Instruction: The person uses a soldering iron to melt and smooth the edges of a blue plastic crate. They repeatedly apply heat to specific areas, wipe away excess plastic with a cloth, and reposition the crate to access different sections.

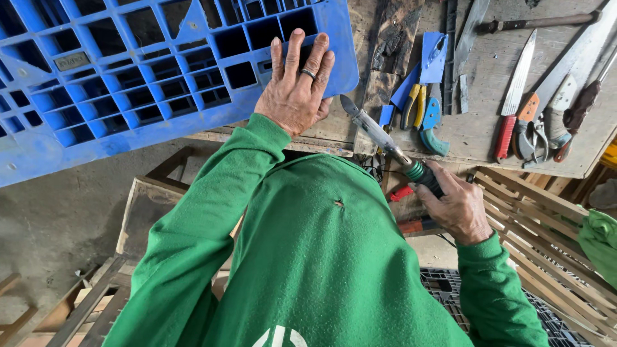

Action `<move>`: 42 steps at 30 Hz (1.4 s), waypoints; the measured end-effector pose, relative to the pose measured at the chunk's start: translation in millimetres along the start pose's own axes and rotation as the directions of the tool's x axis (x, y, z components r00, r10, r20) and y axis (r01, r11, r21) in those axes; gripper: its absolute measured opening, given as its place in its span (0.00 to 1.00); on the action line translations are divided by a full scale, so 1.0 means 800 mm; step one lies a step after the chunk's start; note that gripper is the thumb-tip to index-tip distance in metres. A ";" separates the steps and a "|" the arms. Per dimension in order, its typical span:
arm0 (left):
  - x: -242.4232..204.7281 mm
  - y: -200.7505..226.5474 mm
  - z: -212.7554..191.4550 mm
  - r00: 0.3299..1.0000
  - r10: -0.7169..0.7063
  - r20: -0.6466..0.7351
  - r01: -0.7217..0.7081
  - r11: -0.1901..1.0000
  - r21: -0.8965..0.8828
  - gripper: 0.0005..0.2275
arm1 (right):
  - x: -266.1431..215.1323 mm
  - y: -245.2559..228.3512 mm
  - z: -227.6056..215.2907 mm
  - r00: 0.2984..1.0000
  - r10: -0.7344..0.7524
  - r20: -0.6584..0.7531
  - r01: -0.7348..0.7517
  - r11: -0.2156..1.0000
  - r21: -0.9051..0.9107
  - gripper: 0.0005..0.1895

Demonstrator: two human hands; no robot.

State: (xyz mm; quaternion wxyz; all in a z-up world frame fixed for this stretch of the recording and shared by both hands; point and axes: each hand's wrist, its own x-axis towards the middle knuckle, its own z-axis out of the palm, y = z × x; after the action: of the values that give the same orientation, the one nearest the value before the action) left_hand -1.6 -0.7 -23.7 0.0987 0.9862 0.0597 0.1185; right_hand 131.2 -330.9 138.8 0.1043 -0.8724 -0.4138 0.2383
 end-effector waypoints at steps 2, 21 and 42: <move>0.000 0.001 0.001 1.000 0.004 -0.026 -0.003 1.000 0.021 0.36 | 0.002 -0.005 -0.002 0.999 0.032 0.035 -0.032 0.999 -0.015 0.27; 0.001 0.003 -0.001 1.000 -0.002 -0.002 0.003 1.000 0.027 0.36 | 0.015 0.022 0.001 0.986 0.013 0.163 0.003 0.995 -0.099 0.25; 0.008 0.009 -0.026 0.998 -0.064 -0.025 0.064 0.998 0.023 0.35 | 0.039 0.035 0.035 0.979 0.001 0.203 0.014 0.997 -0.072 0.22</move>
State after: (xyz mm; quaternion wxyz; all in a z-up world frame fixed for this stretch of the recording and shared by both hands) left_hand -0.1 -3.1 -0.6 0.0901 0.9834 0.0937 0.1265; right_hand 152.9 -325.1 94.2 0.0303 -0.8454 -0.4337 0.3103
